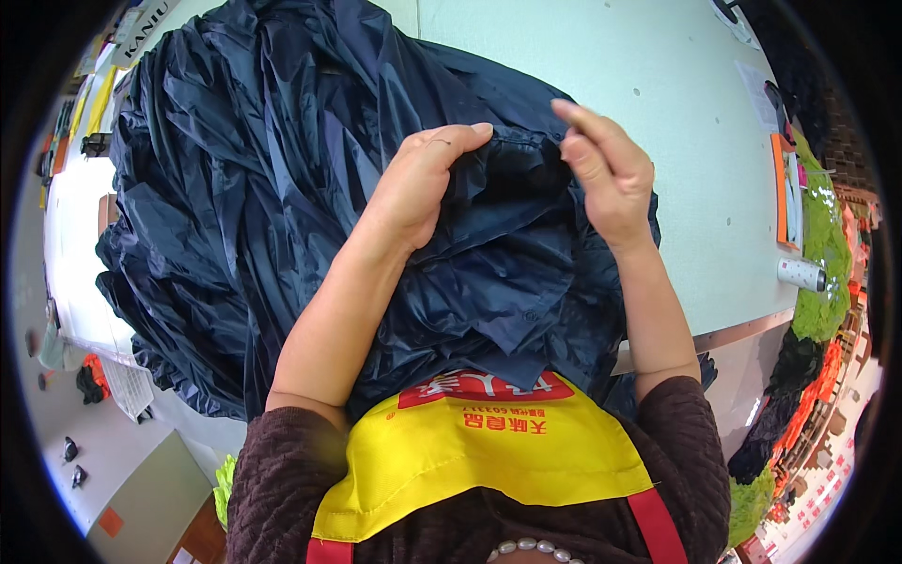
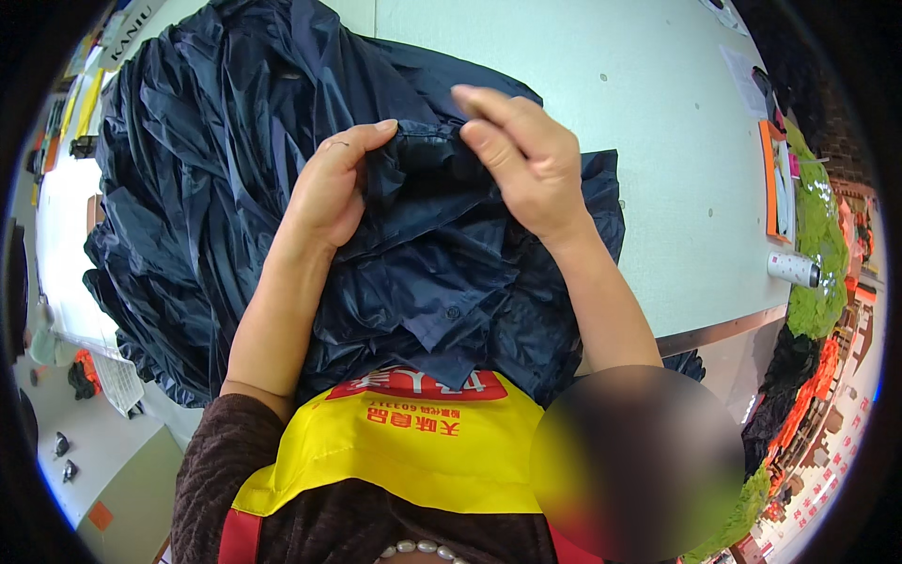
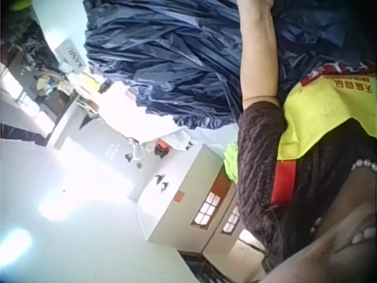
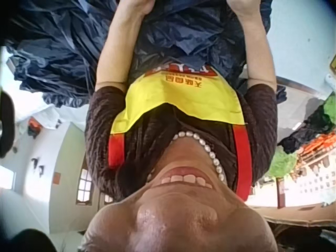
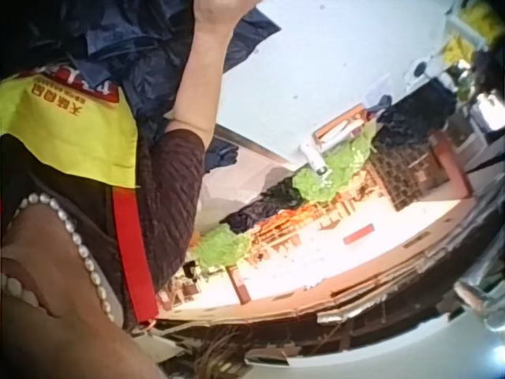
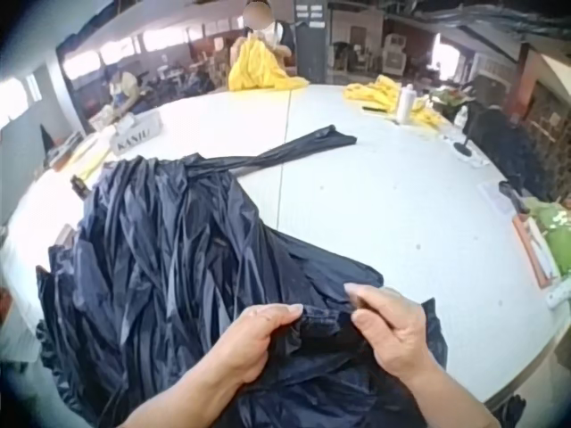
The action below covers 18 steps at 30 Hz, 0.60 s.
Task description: The person uses small scissors to trim excess threads and edges from a large pile of dark blue fabric pieces on a white table. They repeatedly pick up fabric sections, snip loose threads, and place the trimmed pieces back into the pile.
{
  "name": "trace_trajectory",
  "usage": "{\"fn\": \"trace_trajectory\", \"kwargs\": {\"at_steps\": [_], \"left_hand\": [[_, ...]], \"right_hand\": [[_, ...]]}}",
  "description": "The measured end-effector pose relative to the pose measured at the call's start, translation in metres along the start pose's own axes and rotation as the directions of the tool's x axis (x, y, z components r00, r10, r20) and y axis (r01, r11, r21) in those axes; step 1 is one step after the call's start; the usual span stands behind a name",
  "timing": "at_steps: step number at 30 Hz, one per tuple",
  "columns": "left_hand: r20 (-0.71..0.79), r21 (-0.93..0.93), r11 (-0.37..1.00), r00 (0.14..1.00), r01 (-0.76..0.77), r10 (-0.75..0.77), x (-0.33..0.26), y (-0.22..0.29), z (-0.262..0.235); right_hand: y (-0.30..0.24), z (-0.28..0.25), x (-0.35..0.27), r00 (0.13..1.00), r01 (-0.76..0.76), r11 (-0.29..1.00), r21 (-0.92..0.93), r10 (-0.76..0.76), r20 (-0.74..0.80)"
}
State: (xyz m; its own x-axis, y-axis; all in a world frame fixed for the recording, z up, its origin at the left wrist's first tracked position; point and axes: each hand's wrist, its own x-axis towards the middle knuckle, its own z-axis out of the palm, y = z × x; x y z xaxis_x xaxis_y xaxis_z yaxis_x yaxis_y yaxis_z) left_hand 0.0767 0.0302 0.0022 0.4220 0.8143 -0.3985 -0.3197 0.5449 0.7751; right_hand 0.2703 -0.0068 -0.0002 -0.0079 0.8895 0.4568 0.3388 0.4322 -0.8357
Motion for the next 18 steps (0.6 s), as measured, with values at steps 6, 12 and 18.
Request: {"fn": "trace_trajectory", "kwargs": {"at_steps": [6, 12, 18], "left_hand": [[0.062, 0.193, 0.976, 0.994, -0.105, 0.094, 0.007, -0.009, -0.001], [0.650, 0.667, 0.658, 0.704, -0.349, -0.286, 0.022, 0.014, -0.021], [0.302, 0.762, 0.620, 0.949, -0.186, -0.087, 0.142, 0.110, -0.044]], "right_hand": [[-0.018, 0.016, 0.019, 0.973, -0.197, 0.979, -0.042, 0.201, 0.115], [0.039, 0.038, 0.054, 0.996, -0.091, 0.843, -0.529, 0.090, -0.027], [0.099, 0.102, 0.050, 0.886, -0.455, 0.863, 0.220, 0.464, 0.013]]}}
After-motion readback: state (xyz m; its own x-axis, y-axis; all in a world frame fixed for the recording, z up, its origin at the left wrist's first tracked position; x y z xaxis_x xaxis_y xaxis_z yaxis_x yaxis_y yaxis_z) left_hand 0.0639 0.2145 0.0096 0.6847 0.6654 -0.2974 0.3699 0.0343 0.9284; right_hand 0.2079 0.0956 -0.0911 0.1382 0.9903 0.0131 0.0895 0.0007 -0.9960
